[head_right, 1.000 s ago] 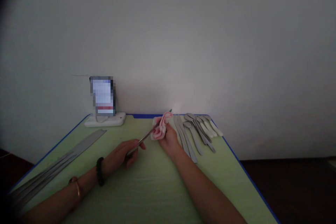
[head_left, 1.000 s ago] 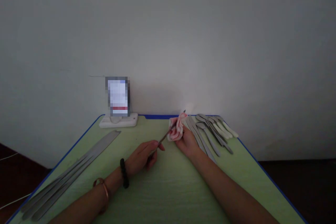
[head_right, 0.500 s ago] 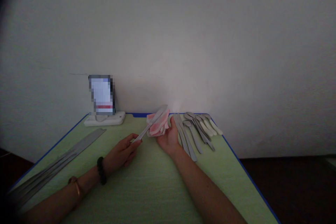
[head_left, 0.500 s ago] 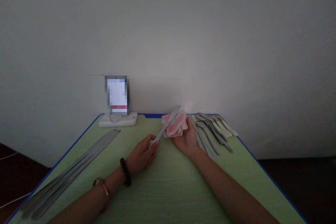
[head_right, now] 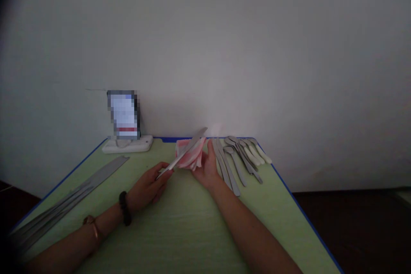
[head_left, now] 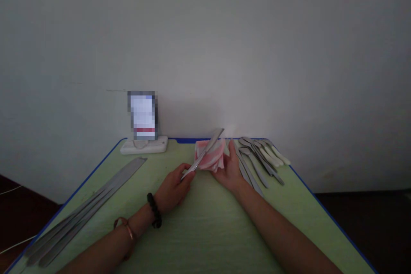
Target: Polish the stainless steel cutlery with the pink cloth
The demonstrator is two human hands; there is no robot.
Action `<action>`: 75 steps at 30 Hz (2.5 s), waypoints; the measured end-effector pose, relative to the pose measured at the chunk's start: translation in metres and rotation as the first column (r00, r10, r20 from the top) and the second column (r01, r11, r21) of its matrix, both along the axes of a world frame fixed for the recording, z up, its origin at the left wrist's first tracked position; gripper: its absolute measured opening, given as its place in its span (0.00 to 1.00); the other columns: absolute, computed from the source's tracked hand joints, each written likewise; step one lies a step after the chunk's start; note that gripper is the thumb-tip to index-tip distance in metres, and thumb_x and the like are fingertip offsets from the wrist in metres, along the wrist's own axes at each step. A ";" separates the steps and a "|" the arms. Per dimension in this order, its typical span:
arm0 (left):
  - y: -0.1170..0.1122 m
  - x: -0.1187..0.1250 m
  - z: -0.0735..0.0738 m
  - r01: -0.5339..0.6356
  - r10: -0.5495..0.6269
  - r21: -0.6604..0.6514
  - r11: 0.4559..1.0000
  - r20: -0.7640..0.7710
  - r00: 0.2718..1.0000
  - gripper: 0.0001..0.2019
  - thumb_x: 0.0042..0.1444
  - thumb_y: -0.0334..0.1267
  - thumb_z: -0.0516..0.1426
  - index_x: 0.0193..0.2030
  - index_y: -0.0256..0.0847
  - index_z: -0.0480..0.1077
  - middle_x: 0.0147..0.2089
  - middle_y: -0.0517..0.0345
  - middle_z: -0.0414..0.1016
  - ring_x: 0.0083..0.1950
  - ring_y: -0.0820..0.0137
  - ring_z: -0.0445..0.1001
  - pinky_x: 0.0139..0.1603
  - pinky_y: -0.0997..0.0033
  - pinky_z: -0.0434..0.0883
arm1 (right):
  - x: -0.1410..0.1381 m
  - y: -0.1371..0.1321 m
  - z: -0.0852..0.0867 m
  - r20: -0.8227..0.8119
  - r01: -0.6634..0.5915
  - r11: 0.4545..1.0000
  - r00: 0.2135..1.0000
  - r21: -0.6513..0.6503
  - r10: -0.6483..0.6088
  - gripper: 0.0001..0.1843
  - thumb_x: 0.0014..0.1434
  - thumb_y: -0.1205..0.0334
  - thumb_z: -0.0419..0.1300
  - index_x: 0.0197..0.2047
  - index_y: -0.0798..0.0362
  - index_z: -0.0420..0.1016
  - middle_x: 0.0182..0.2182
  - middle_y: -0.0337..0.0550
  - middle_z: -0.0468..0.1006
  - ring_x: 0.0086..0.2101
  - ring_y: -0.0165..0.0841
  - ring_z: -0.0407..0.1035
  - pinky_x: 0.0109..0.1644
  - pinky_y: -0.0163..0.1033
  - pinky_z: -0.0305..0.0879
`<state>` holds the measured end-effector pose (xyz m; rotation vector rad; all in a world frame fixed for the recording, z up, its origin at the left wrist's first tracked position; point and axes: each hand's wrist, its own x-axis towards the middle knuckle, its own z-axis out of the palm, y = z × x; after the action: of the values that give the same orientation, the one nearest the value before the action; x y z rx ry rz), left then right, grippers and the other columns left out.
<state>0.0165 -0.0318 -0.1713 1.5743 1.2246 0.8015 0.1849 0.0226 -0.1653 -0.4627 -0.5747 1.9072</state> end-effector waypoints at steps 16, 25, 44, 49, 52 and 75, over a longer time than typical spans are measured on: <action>-0.003 0.003 0.005 -0.091 0.093 0.045 0.995 -0.049 0.994 0.16 0.57 0.52 0.48 0.40 0.40 0.63 0.13 0.72 0.57 0.11 0.76 0.56 0.12 0.78 0.55 | -0.005 0.001 -0.004 0.053 0.026 0.999 0.998 0.034 -0.028 0.12 0.47 0.67 0.54 0.36 0.56 0.73 0.26 0.42 0.79 0.30 0.37 0.73 0.39 0.44 0.71; -0.004 0.004 0.003 -0.128 0.128 0.042 0.991 0.000 0.992 0.17 0.58 0.50 0.48 0.46 0.40 0.58 0.13 0.75 0.57 0.11 0.75 0.57 0.12 0.80 0.54 | -0.005 0.007 -0.017 0.147 0.043 0.999 0.988 -0.033 -0.038 0.08 0.48 0.71 0.54 0.32 0.59 0.72 0.26 0.43 0.78 0.26 0.32 0.72 0.33 0.36 0.70; -0.001 0.003 0.000 -0.131 0.132 0.102 0.986 0.001 0.991 0.16 0.61 0.48 0.46 0.50 0.40 0.53 0.14 0.75 0.59 0.12 0.76 0.59 0.14 0.80 0.58 | -0.004 0.007 -0.021 0.141 -0.021 1.000 0.990 -0.010 0.022 0.08 0.46 0.71 0.54 0.30 0.58 0.71 0.25 0.41 0.77 0.26 0.32 0.71 0.33 0.36 0.69; 0.000 0.002 -0.004 -0.142 0.141 0.081 0.987 0.023 0.990 0.15 0.60 0.49 0.47 0.48 0.41 0.54 0.15 0.76 0.59 0.12 0.76 0.59 0.12 0.80 0.56 | -0.004 0.007 -0.022 0.182 -0.035 0.999 0.983 0.008 0.033 0.05 0.45 0.70 0.55 0.29 0.57 0.70 0.23 0.41 0.76 0.26 0.32 0.71 0.33 0.36 0.69; 0.001 0.001 -0.006 -0.140 0.139 0.089 0.986 0.011 0.990 0.14 0.61 0.49 0.47 0.45 0.42 0.55 0.15 0.75 0.58 0.12 0.77 0.59 0.13 0.80 0.56 | -0.006 0.006 -0.022 0.207 0.006 1.000 0.978 0.012 -0.009 0.04 0.44 0.72 0.56 0.27 0.57 0.70 0.21 0.39 0.75 0.24 0.31 0.70 0.32 0.35 0.68; 0.001 0.002 -0.006 -0.180 0.170 0.073 0.981 0.132 0.977 0.15 0.60 0.49 0.47 0.47 0.43 0.52 0.19 0.76 0.57 0.12 0.79 0.57 0.12 0.82 0.56 | -0.006 0.000 -0.015 0.222 0.065 0.997 0.972 0.046 -0.073 0.11 0.42 0.74 0.60 0.33 0.58 0.72 0.26 0.41 0.78 0.26 0.31 0.71 0.32 0.35 0.69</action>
<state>0.0188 -0.0308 -0.1775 1.4729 1.2639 1.0617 0.1785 0.0230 -0.1801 -0.6692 -0.7318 1.7865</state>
